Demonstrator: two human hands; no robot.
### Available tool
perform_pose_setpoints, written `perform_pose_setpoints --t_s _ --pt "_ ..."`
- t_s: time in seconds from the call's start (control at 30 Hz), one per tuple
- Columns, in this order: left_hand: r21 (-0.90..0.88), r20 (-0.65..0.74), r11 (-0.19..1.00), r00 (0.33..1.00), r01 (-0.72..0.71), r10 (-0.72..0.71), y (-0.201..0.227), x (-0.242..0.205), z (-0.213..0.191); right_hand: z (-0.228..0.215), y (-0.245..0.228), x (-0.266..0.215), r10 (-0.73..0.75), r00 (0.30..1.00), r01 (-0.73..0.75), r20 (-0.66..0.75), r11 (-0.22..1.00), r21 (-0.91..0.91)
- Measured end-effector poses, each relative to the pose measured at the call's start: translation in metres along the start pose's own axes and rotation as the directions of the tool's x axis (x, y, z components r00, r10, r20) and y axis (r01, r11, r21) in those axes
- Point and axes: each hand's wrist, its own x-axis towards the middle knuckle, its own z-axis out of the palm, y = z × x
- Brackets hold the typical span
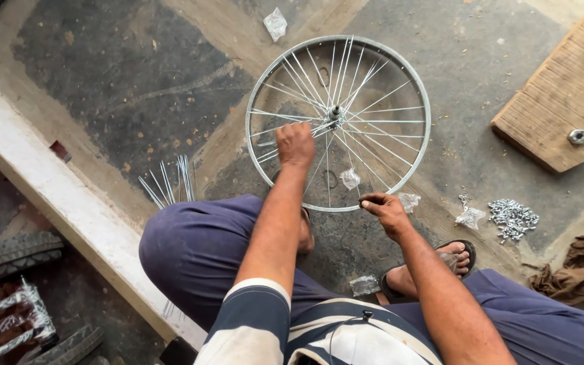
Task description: The person sits on the floor and assembles a bicycle wheel by inserting spokes into the hub and attaching them to the rim. They repeatedly pick up small metal nuts and tighten them onto the spoke ends to secure the wheel structure.
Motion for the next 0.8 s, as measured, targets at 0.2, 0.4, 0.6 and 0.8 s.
perform_pose_setpoints --t_s 0.2,0.4,0.6,0.8 --pt "-0.016 0.098 0.989 0.985 0.144 -0.142 0.053 -0.015 0.035 0.01 -0.012 -0.001 -0.034 0.999 0.034 -0.011 0.999 0.01" --pt "0.104 0.128 0.989 0.985 0.105 -0.118 0.035 0.004 0.068 0.017 -0.032 -0.02 -0.004 1.0 0.004 -0.027 1.0 -0.016" --pt "0.136 0.273 0.991 0.962 -0.02 -0.018 0.02 0.019 0.047 0.027 -0.055 -0.025 0.026 0.999 -0.027 -0.021 0.998 -0.054" --pt "0.02 0.087 1.0 0.996 0.024 -0.025 0.014 0.02 0.01 0.038 -0.064 -0.013 -0.014 0.999 0.01 -0.048 0.997 -0.082"
